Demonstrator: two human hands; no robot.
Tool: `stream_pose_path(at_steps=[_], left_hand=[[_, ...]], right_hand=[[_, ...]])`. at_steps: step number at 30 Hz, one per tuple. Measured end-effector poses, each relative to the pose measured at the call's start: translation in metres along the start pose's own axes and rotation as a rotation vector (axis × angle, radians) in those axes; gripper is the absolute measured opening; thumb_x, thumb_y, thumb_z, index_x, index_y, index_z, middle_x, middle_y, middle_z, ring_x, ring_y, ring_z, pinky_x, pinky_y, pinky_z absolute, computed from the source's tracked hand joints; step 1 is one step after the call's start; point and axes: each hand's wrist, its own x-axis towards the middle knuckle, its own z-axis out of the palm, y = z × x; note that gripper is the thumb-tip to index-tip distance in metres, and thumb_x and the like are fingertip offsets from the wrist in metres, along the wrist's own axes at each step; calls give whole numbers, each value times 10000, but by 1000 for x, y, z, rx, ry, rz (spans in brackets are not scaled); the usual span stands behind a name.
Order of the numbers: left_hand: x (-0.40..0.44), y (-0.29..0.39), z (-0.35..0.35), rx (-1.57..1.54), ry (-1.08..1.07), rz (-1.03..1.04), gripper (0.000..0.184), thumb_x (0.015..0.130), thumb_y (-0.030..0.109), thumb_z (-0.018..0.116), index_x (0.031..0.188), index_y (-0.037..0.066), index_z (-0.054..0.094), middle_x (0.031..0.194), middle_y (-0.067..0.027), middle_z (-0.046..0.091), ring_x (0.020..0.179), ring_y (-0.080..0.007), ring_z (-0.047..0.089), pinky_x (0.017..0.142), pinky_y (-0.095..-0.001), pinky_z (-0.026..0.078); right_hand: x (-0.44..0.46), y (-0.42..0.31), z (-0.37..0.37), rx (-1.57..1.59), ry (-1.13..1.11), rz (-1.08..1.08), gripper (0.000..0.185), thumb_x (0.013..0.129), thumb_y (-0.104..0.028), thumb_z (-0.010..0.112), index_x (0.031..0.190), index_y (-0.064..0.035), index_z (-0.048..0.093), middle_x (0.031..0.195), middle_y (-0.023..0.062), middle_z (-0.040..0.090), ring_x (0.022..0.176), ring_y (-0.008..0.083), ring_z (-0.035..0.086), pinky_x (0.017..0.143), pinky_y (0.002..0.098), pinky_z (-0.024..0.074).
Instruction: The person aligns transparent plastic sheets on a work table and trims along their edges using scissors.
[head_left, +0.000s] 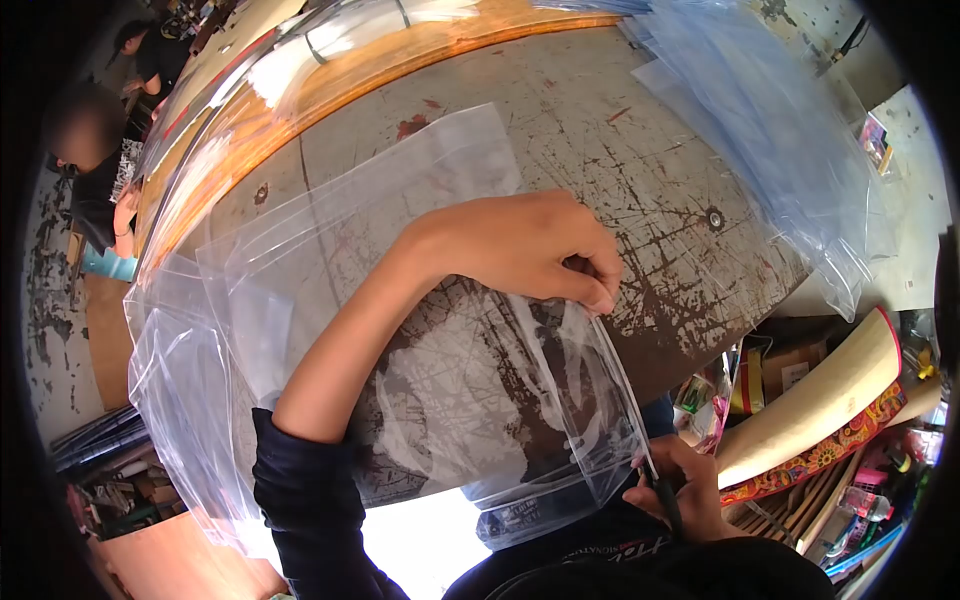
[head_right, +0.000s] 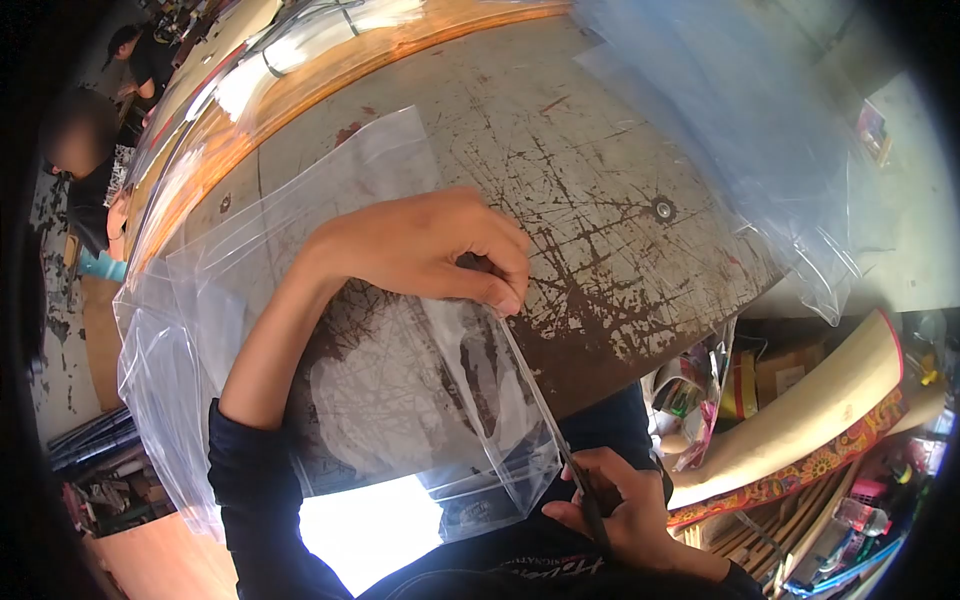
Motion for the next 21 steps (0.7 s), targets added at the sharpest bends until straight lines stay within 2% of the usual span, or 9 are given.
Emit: stream_pose_path(at_steps=[3, 12, 15, 21], left_hand=[[-1, 4, -1, -11, 1, -20, 116, 806, 138, 592, 802, 28, 632, 706, -23, 599, 616, -116, 552, 516, -245, 388], [-2, 3, -2, -19, -3, -40, 118, 814, 137, 588, 809, 27, 631, 711, -24, 599, 629, -117, 562, 539, -238, 416], [-2, 3, -3, -17, -16, -64, 122, 817, 143, 587, 809, 29, 631, 727, -23, 607, 643, -112, 567, 556, -237, 429], [-3, 6, -2, -71, 5, -103, 132, 812, 142, 589, 885, 49, 648, 731, -14, 617, 651, -84, 557, 580, -235, 424]], right_hand=[[-1, -3, 1, 85, -18, 99, 379, 696, -172, 772, 950, -29, 529, 592, 12, 576, 535, 46, 527, 503, 191, 403], [0, 2, 2, 176, 21, 129, 391, 694, -160, 774, 962, -31, 520, 599, -8, 541, 551, 30, 482, 504, 179, 361], [1, 0, -3, 243, -46, 53, 400, 686, -150, 778, 960, -24, 515, 619, -18, 522, 577, 34, 476, 526, 182, 358], [-5, -2, -7, 306, -75, 54, 409, 674, -147, 785, 948, -15, 511, 618, -12, 511, 571, 39, 470, 519, 186, 349]])
